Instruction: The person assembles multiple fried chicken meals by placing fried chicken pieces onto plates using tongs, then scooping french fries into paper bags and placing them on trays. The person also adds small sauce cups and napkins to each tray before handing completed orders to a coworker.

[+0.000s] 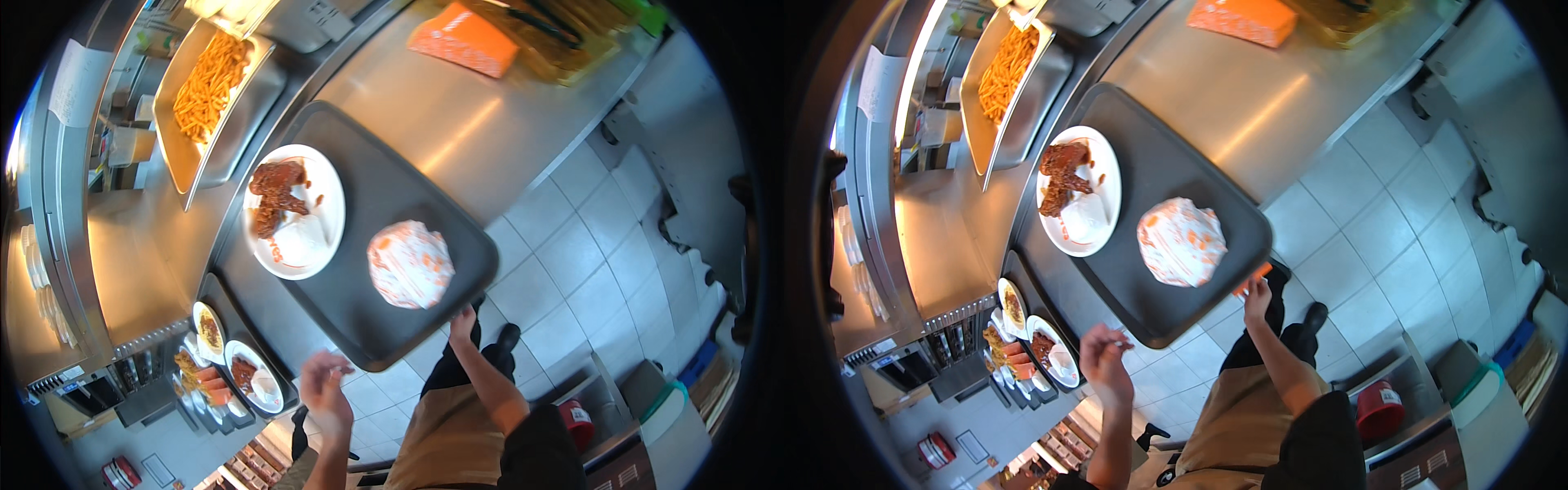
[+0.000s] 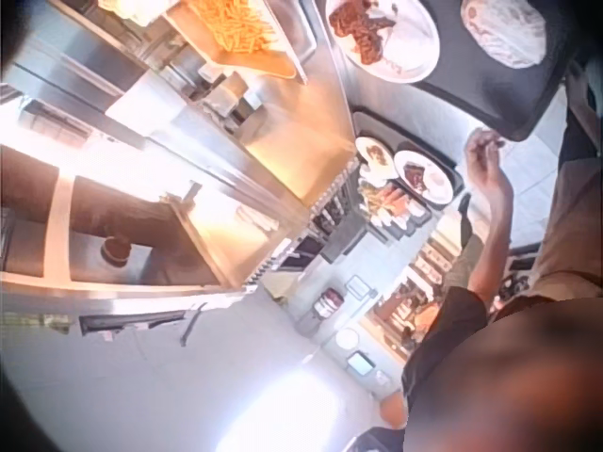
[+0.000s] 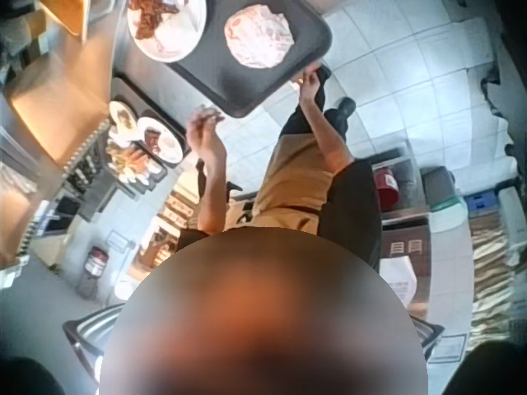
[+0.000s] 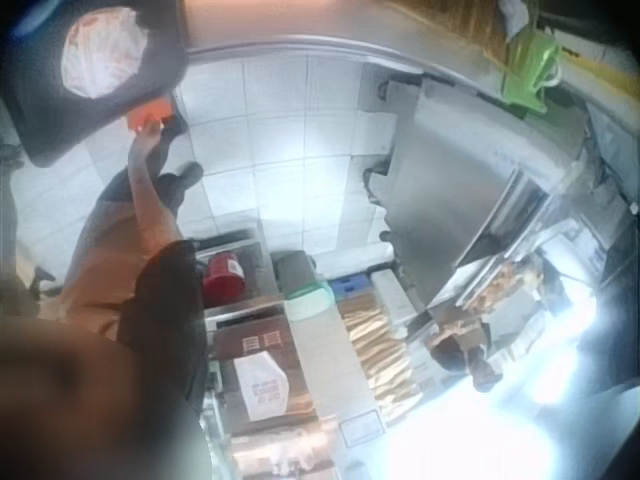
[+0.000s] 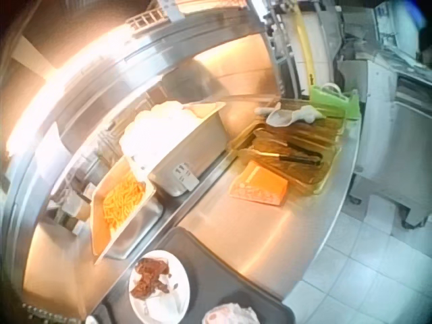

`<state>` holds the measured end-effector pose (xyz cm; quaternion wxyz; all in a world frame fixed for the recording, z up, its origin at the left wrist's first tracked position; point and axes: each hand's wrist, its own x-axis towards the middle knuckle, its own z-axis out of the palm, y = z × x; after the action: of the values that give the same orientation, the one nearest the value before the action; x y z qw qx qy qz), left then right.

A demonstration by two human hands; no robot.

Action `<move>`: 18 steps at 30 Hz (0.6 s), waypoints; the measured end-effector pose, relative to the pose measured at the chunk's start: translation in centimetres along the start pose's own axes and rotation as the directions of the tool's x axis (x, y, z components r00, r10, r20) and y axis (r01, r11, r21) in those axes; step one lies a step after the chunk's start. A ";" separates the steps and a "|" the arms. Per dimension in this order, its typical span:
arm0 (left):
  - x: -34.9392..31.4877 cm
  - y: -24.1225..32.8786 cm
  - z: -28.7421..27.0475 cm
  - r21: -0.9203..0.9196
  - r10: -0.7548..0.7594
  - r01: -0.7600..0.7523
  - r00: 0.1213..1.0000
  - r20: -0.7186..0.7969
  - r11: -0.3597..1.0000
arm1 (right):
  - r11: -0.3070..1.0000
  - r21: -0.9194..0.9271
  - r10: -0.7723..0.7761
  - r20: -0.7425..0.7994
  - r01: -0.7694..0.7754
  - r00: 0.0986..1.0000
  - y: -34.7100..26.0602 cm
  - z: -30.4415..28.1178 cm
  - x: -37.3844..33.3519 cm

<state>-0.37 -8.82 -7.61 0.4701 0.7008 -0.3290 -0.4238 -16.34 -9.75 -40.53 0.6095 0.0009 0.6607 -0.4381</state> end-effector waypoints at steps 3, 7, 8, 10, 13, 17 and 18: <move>-7.0 -2.1 3.2 0.288 0.014 -0.110 0.948 0.318 0.951 | 0.922 -0.279 -0.274 0.027 0.270 0.961 -4.1 -9.9 -8.7; -14.5 -4.5 11.3 0.284 0.034 -0.241 0.814 0.580 0.928 | 0.677 -0.416 -0.411 0.470 0.607 0.781 -12.8 -18.6 -21.5; -15.9 -4.5 12.6 0.194 0.028 -0.170 0.817 0.575 0.966 | 0.593 -0.422 -0.404 0.582 0.686 0.706 -14.5 -19.4 -24.3; -18.8 -3.8 14.7 -0.096 -0.058 0.119 0.875 0.481 0.988 | 0.553 -0.310 -0.406 0.710 0.773 0.575 -17.5 -20.0 -28.5; -21.7 -1.0 14.2 -0.300 -0.255 0.360 0.907 0.336 0.884 | 0.449 -0.007 -0.671 0.658 0.894 0.342 -21.2 -20.6 -29.5; -24.0 4.2 9.5 -0.159 -0.181 0.289 0.857 0.484 0.944 | 0.589 -0.242 -0.720 0.277 0.771 0.636 -25.0 -22.3 -27.4; -24.0 5.4 8.2 -0.191 -0.176 0.287 0.876 0.449 0.939 | 0.790 -0.112 -0.505 0.436 0.602 0.745 -26.3 -23.2 -27.2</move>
<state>-18.28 6.82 2.67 0.4174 0.5606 -0.2801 -0.6580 -42.07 1.94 -6.36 0.5626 -0.3580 0.5470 -0.5061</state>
